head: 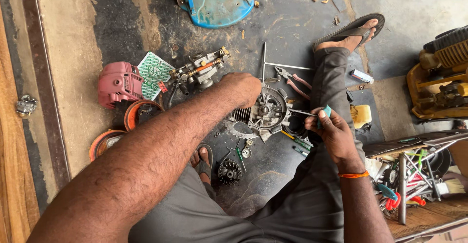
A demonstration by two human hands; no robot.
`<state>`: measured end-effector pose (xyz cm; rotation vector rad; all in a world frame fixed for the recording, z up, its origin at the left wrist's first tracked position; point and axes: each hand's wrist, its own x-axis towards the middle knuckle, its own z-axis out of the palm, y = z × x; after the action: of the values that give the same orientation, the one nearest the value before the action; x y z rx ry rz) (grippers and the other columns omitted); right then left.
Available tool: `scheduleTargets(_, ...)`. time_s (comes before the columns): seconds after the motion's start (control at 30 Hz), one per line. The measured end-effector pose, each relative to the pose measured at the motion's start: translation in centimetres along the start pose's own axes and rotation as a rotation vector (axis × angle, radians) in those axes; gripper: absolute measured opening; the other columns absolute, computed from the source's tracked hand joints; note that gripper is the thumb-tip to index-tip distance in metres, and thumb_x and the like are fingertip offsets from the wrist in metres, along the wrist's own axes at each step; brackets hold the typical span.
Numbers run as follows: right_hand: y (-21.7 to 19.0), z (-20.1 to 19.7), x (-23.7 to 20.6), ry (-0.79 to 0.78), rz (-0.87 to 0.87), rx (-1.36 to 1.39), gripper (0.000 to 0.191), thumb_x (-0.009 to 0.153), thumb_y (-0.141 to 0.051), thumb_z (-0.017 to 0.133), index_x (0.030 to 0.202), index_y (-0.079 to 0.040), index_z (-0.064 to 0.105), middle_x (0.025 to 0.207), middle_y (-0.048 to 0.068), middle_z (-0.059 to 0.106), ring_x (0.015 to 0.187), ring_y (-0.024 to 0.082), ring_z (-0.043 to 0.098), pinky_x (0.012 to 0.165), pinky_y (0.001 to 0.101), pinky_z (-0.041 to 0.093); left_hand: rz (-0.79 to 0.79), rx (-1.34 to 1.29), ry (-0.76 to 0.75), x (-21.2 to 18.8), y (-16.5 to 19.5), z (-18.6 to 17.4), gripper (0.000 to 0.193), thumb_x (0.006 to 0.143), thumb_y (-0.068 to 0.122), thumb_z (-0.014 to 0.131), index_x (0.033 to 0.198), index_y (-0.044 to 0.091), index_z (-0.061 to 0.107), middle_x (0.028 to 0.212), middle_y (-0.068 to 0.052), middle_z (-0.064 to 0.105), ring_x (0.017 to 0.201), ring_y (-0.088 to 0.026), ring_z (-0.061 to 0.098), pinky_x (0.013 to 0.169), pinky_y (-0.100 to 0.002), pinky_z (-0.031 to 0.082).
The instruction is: The person sits on the floor of a repair workshop working on a disassembled brush cutter engine. They handle the engine crankcase, flywheel and cooling fins, use a screwdriver on the assembly, reposition parts, and pick up small components from the parts-strewn floor while working on the engine.
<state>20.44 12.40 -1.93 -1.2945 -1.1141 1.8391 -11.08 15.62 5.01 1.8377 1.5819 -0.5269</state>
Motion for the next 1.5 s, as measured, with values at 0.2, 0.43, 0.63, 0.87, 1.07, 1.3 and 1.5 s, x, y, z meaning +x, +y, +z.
scheduleTargets(0.2, -0.1, 0.1, -0.1, 0.008, -0.003, 0.011, 0.029, 0.11, -0.031, 0.053, 0.117, -0.005, 0.064, 0.099, 0.007, 0.07, 0.096, 0.018, 0.068, 0.093, 0.0357, 0.056, 0.093, 0.067, 0.158, 0.4, -0.7, -0.5, 0.017, 0.093, 0.01, 0.075, 0.107, 0.002, 0.072, 0.1, -0.016, 0.071, 0.089, -0.025, 0.072, 0.086, -0.043, 0.064)
scheduleTargets(0.43, 0.1, -0.1, -0.1, -0.017, -0.008, 0.003, 0.029, 0.11, -0.031, 0.052, 0.117, -0.006, 0.064, 0.1, 0.007, 0.07, 0.097, 0.018, 0.068, 0.094, 0.0367, 0.056, 0.073, 0.03, 0.228, -0.3, 0.3, -1.7, 0.036, 0.099, 0.034, 0.071, 0.109, 0.0, 0.068, 0.094, -0.016, 0.07, 0.08, -0.024, 0.071, 0.075, -0.041, 0.065)
scheduleTargets(0.63, -1.3, 0.7, -0.6, -0.018, -0.077, -0.352, 0.036, 0.106, -0.033, 0.054, 0.133, -0.011, 0.061, 0.112, 0.009, 0.073, 0.106, 0.021, 0.069, 0.094, 0.0374, 0.057, 0.101, -0.002, 0.313, 0.9, 0.1, -1.4, 0.015, 0.098, 0.013, 0.07, 0.107, 0.001, 0.07, 0.09, -0.016, 0.07, 0.075, -0.022, 0.073, 0.064, -0.037, 0.066)
scheduleTargets(0.87, -4.9, 2.4, -1.8, 0.086, -0.186, -0.989, 0.052, 0.097, -0.034, 0.065, 0.146, -0.019, 0.059, 0.115, 0.012, 0.073, 0.101, 0.022, 0.072, 0.086, 0.036, 0.056, 0.091, -0.047, 0.252, 1.7, 1.1, -0.4, 0.016, 0.097, 0.012, 0.07, 0.109, 0.002, 0.069, 0.095, -0.015, 0.07, 0.079, -0.021, 0.071, 0.069, -0.039, 0.065)
scheduleTargets(1.07, -4.0, 1.3, -1.7, 0.119, -0.075, -0.794, 0.063, 0.096, -0.033, 0.068, 0.154, -0.018, 0.051, 0.088, 0.011, 0.072, 0.074, 0.017, 0.065, 0.069, 0.0321, 0.053, 0.134, -0.011, 0.269, 1.0, 1.8, 0.5, 0.019, 0.092, 0.006, 0.073, 0.11, 0.003, 0.069, 0.113, -0.014, 0.066, 0.091, -0.024, 0.07, 0.078, -0.038, 0.065)
scheduleTargets(1.3, -3.7, 1.1, -0.9, 0.039, -0.085, -0.194, 0.042, 0.113, -0.03, 0.059, 0.137, 0.004, 0.062, 0.087, 0.004, 0.067, 0.077, 0.011, 0.06, 0.072, 0.0254, 0.051, 0.125, -0.089, 0.187, -0.9, 2.3, -0.6, 0.029, 0.097, 0.022, 0.071, 0.119, 0.005, 0.064, 0.109, -0.013, 0.067, 0.094, -0.023, 0.069, 0.085, -0.041, 0.063)
scheduleTargets(1.5, -3.6, 0.3, -1.8, 0.001, -0.068, -0.319, 0.036, 0.102, -0.029, 0.056, 0.127, -0.005, 0.068, 0.081, -0.001, 0.068, 0.071, 0.008, 0.058, 0.067, 0.0239, 0.049, 0.15, -0.163, 0.287, -3.4, 1.0, -0.8, 0.032, 0.098, 0.027, 0.07, 0.121, 0.006, 0.064, 0.108, -0.011, 0.069, 0.095, -0.023, 0.069, 0.092, -0.045, 0.06)
